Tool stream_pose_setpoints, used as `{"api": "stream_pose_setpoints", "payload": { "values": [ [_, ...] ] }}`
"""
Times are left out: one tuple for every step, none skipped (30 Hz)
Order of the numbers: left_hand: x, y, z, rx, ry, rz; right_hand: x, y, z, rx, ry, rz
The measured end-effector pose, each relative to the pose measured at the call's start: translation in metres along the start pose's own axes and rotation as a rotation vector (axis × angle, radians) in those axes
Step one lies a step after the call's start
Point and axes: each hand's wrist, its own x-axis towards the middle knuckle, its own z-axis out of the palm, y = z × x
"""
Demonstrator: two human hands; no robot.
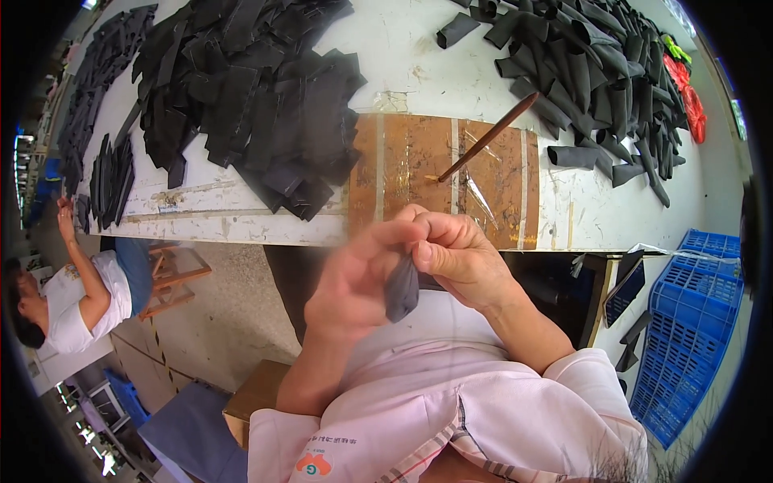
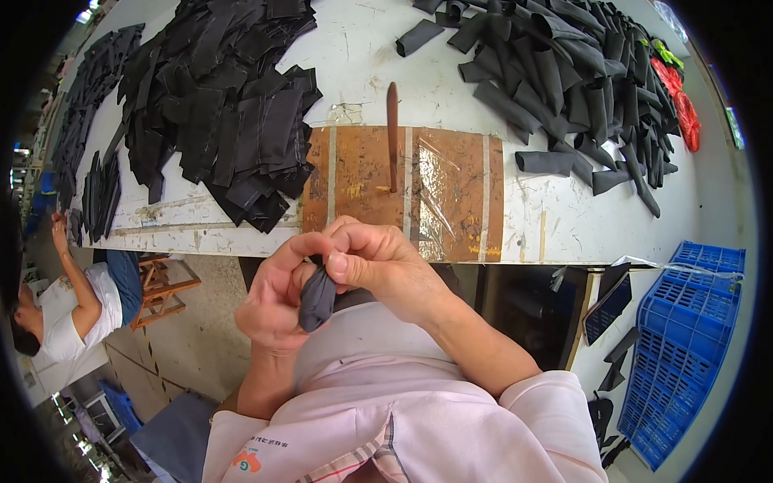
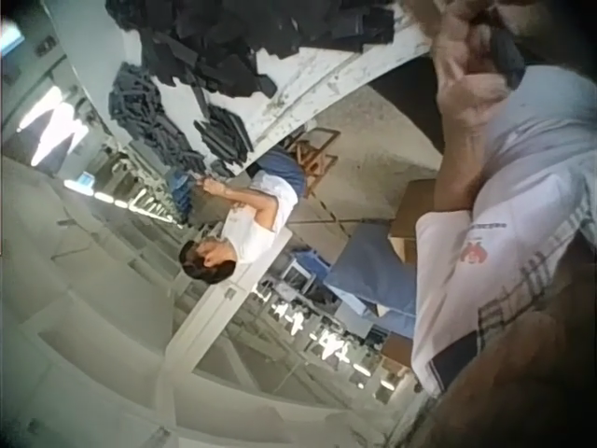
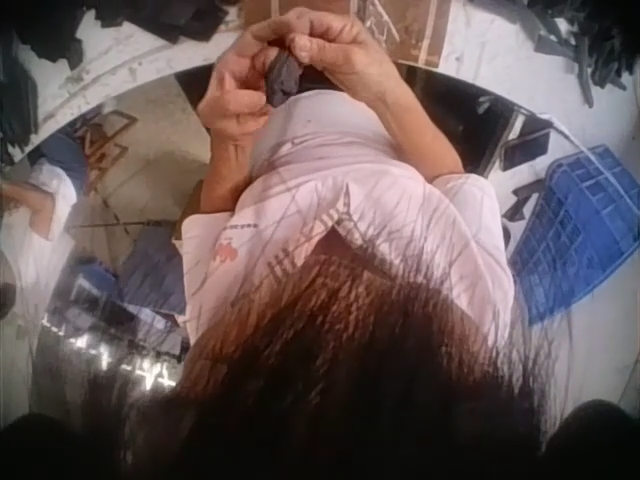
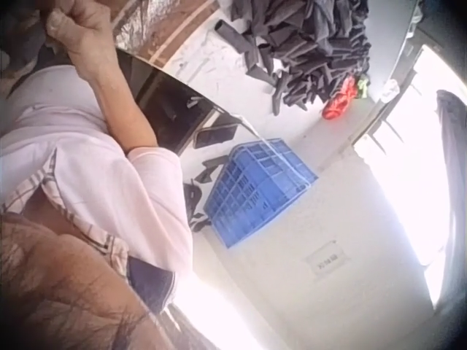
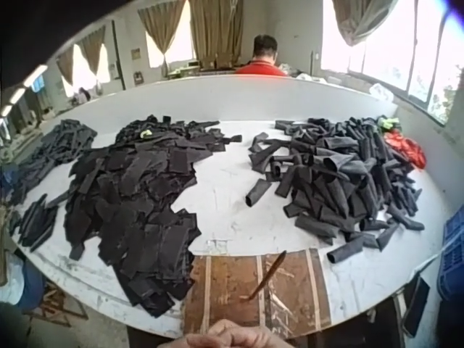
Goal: The recorder is folding and applying adhesive to small black foam/fabric components.
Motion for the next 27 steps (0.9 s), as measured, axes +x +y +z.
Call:
{"api": "stream_pose_setpoints", "payload": {
  "values": [
    [0.006,0.003,0.002,-0.025,-0.078,0.0,0.001,-0.002,0.001,0.025,0.016,-0.022],
    [0.006,0.001,0.022,0.219,0.191,0.082,0.002,0.0,-0.01,0.025,0.014,-0.072],
    [0.004,-0.003,0.024,0.224,0.185,0.083,0.002,-0.003,-0.012,0.023,0.013,-0.079],
    [0.003,-0.006,0.025,0.512,0.318,0.132,0.001,-0.008,-0.011,-0.281,0.045,-0.235],
    [0.005,-0.008,0.027,0.8,0.449,0.184,0.0,-0.013,-0.01,-0.588,0.079,-0.392],
    [0.012,-0.011,0.038,0.764,0.531,0.267,-0.002,-0.018,-0.009,-0.769,0.106,-0.487],
    [0.016,-0.014,0.039,0.766,0.514,0.277,-0.004,-0.023,-0.005,-0.776,0.111,-0.504],
    [0.02,-0.016,0.039,0.83,0.482,0.411,-0.007,-0.03,0.0,-0.892,0.157,-0.55],
    [0.023,-0.018,0.041,0.891,0.45,0.546,-0.009,-0.036,0.003,-1.007,0.203,-0.595],
    [0.025,-0.017,0.047,0.84,0.445,0.564,-0.01,-0.042,0.005,-1.038,0.208,-0.657],
    [0.029,-0.013,0.05,0.841,0.43,0.575,-0.011,-0.048,0.007,-1.043,0.214,-0.673],
    [0.032,-0.009,0.051,0.815,0.423,0.56,-0.012,-0.053,0.01,-1.052,0.225,-0.689],
    [0.037,-0.004,0.054,0.789,0.418,0.543,-0.014,-0.058,0.012,-1.06,0.236,-0.703],
    [0.043,-0.002,0.061,0.557,0.352,0.513,-0.013,-0.065,0.012,-1.064,0.243,-0.711],
    [0.046,0.003,0.068,0.557,0.345,0.513,-0.011,-0.075,0.011,-1.102,0.216,-0.743],
    [0.047,0.01,0.073,0.474,0.333,0.44,-0.01,-0.084,0.012,-1.139,0.189,-0.773],
    [0.049,0.017,0.077,0.391,0.321,0.367,-0.011,-0.092,0.014,-1.14,0.193,-0.774],
    [0.054,0.024,0.082,0.162,0.19,0.315,-0.01,-0.1,0.017,-1.019,0.19,-0.696],
    [0.06,0.031,0.08,-0.065,0.066,0.256,-0.009,-0.107,0.019,-0.897,0.186,-0.618],
    [0.067,0.033,0.079,-0.066,0.063,0.255,-0.004,-0.116,0.019,-0.883,0.191,-0.597],
    [0.073,0.036,0.077,-0.171,0.006,0.202,-0.003,-0.125,0.024,-0.884,0.187,-0.6],
    [0.08,0.037,0.074,-0.276,-0.05,0.15,-0.002,-0.134,0.029,-0.721,0.098,-0.476],
    [0.086,0.038,0.07,-0.38,-0.106,0.096,0.0,-0.139,0.032,-0.558,0.01,-0.35],
    [0.092,0.039,0.064,-0.482,-0.161,0.039,0.007,-0.138,0.029,-0.539,0.033,-0.31],
    [0.096,0.039,0.06,-0.584,-0.219,-0.021,0.012,-0.14,0.02,-0.538,0.033,-0.313],
    [0.099,0.039,0.056,-0.686,-0.277,-0.081,0.017,-0.141,0.007,-0.504,0.023,-0.177],
    [0.102,0.036,0.051,-0.79,-0.331,-0.139,0.021,-0.138,-0.007,-0.468,0.013,-0.037]
  ]
}}
